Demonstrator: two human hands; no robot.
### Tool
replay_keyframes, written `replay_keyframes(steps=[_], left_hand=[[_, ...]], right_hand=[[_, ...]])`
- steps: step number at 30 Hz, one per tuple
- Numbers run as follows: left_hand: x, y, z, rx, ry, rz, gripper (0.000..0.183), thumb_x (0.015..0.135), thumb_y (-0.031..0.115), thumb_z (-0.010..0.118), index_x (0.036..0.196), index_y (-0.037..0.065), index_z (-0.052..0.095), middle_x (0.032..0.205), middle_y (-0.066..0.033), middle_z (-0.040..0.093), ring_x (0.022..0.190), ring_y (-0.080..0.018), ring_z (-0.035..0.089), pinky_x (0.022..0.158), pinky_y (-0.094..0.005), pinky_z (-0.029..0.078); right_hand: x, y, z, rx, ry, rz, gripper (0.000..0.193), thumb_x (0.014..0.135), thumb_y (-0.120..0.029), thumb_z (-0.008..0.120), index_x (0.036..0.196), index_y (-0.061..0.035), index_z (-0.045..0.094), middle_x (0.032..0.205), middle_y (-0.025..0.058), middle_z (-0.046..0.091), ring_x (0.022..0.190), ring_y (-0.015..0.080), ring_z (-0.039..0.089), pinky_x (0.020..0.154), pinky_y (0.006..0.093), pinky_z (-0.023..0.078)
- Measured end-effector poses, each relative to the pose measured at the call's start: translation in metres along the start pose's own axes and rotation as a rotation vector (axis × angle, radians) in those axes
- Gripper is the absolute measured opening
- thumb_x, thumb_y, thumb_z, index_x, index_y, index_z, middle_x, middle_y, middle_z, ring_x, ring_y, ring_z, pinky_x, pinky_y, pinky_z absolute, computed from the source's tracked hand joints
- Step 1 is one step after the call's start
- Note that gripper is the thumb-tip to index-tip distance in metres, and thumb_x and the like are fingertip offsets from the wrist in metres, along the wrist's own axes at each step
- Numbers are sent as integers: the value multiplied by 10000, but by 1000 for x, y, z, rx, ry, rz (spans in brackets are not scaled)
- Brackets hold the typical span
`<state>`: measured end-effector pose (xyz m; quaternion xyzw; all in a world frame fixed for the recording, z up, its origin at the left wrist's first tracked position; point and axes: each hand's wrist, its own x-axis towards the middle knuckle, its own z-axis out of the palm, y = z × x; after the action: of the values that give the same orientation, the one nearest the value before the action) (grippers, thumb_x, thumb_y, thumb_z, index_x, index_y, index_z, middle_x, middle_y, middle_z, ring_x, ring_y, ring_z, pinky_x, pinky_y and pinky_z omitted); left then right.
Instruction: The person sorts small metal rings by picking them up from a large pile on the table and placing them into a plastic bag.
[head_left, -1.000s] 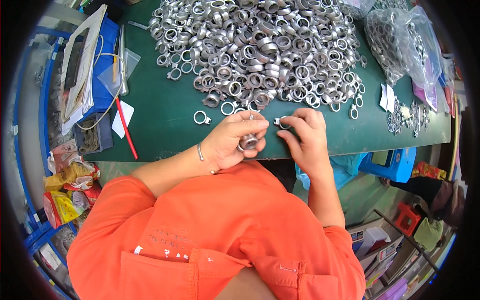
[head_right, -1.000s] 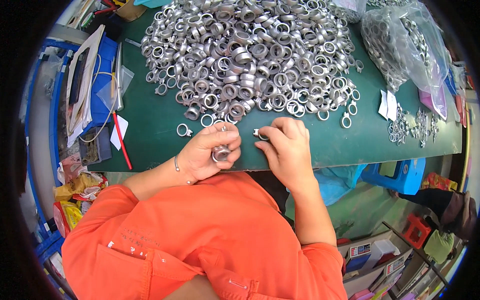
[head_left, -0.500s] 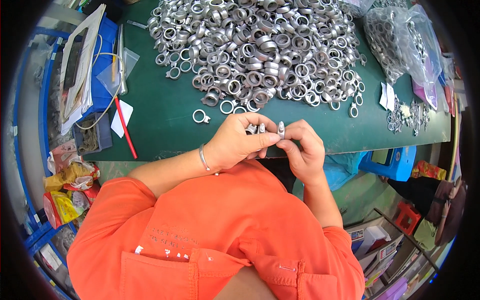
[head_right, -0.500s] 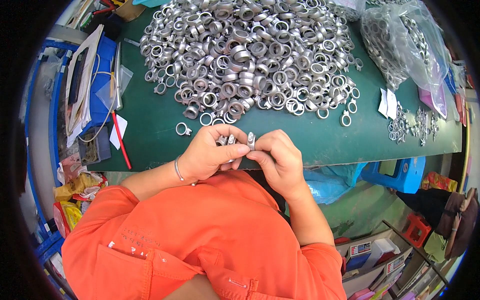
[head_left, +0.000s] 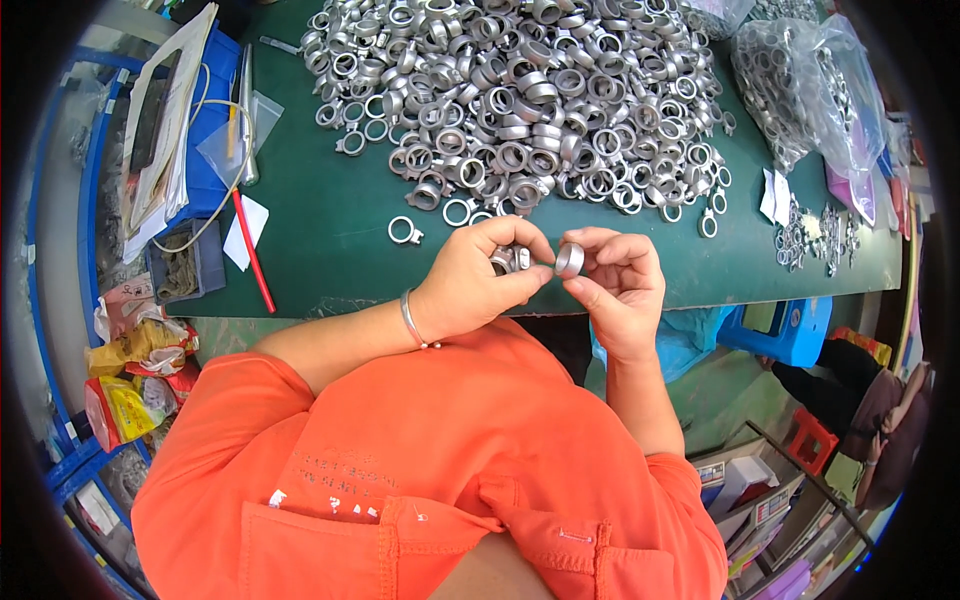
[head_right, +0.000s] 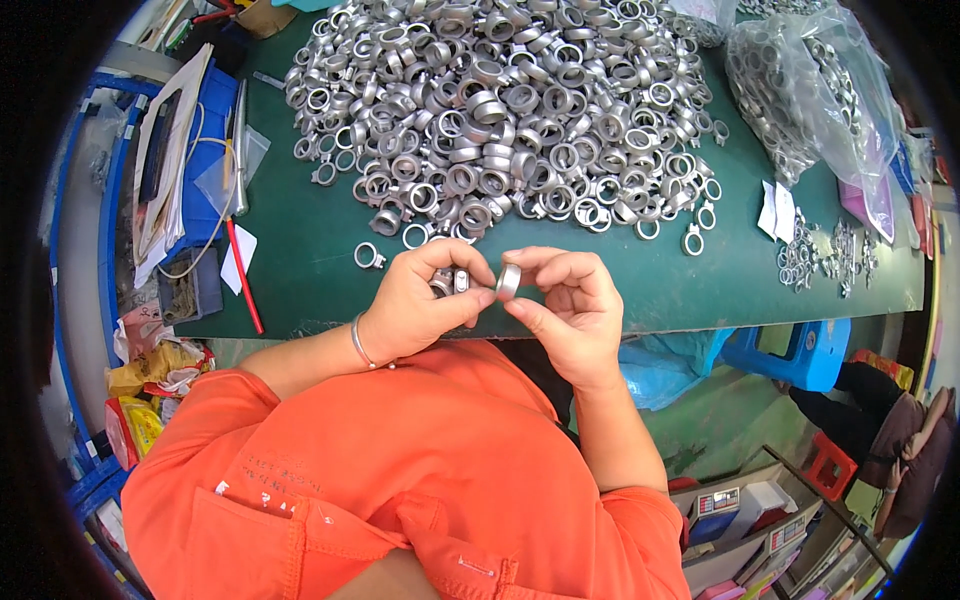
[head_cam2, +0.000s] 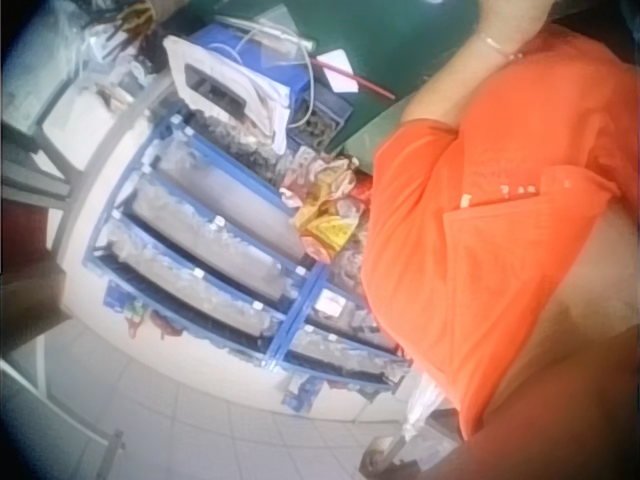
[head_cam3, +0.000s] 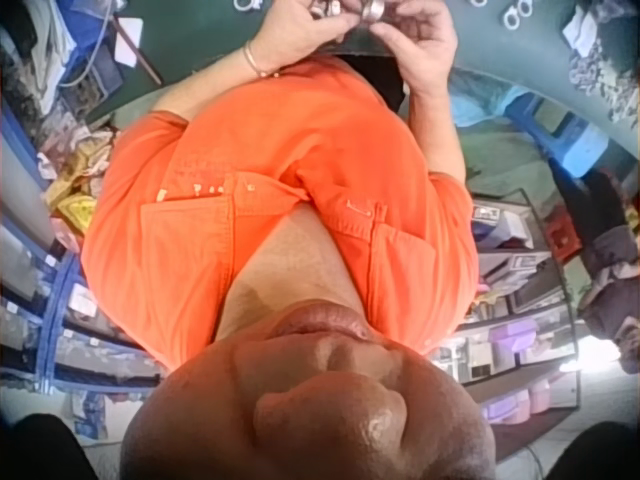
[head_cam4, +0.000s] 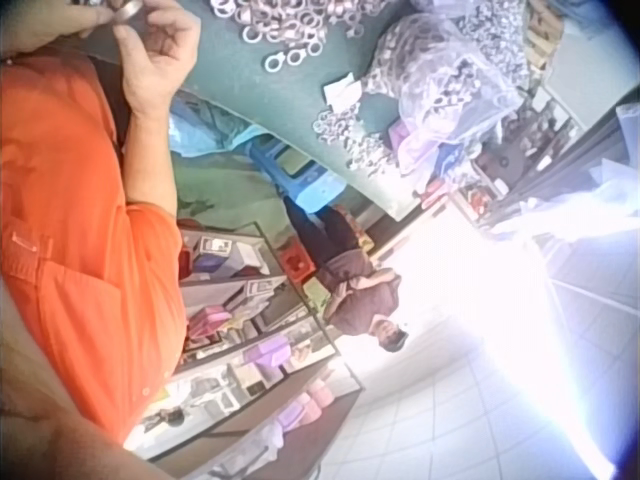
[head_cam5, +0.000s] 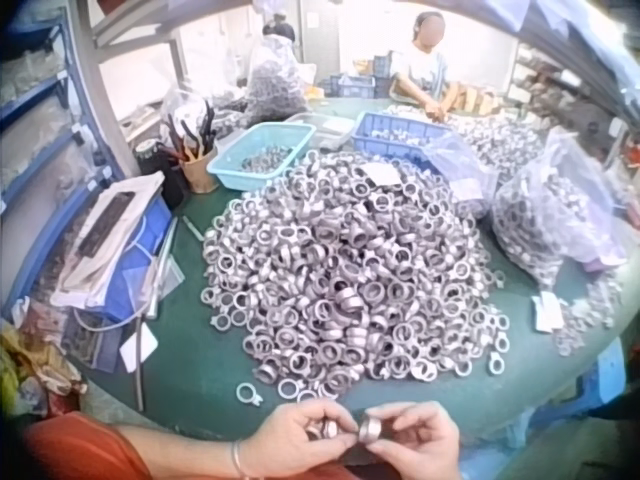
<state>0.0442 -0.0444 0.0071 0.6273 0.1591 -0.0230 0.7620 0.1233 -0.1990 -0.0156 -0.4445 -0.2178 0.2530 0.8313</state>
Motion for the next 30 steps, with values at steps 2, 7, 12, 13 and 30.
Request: replay_keyframes(steps=[2, 7, 12, 13, 30], left_hand=[[0, 2, 1, -17, -22, -1, 82, 784, 9, 623, 850, 25, 577, 747, -4, 574, 593, -41, 542, 512, -173, 427], [11, 1, 19, 23, 139, 89, 100, 783, 26, 636, 836, 34, 552, 730, -15, 577, 574, -44, 533, 505, -176, 425], [25, -2, 21, 385, 339, 724, 168, 714, 21, 702, 794, 54, 558, 810, -38, 547, 756, -143, 541, 662, -272, 448], [26, 1, 23, 387, 338, 730, 168, 714, 21, 702, 794, 54, 558, 810, -38, 547, 756, -143, 541, 662, -272, 448], [37, 11, 21, 527, 2, 814, 123, 693, -36, 669, 778, 18, 597, 820, -85, 583, 774, -200, 571, 691, -282, 452]], right_hand=[[-2, 3, -5, -19, -40, -5, 275, 773, 126, 569, 991, 4, 456, 1068, 203, 560, 928, 215, 573, 779, 311, 494], [4, 20, 14, 202, 187, 80, 178, 793, 117, 538, 926, 0, 533, 1088, 156, 537, 880, 194, 575, 694, 279, 510], [19, 10, 27, 573, 360, 272, 237, 834, -27, 430, 1051, -5, 522, 1194, 173, 501, 1065, 265, 507, 906, 383, 439], [18, 7, 25, 705, 264, 290, 322, 828, -112, 374, 1088, 19, 511, 1219, 185, 486, 1124, 296, 468, 961, 416, 385], [-90, -55, -108, 950, 731, -40, 219, 824, -156, 537, 955, 11, 485, 916, 64, 540, 750, 137, 551, 437, 225, 383]])
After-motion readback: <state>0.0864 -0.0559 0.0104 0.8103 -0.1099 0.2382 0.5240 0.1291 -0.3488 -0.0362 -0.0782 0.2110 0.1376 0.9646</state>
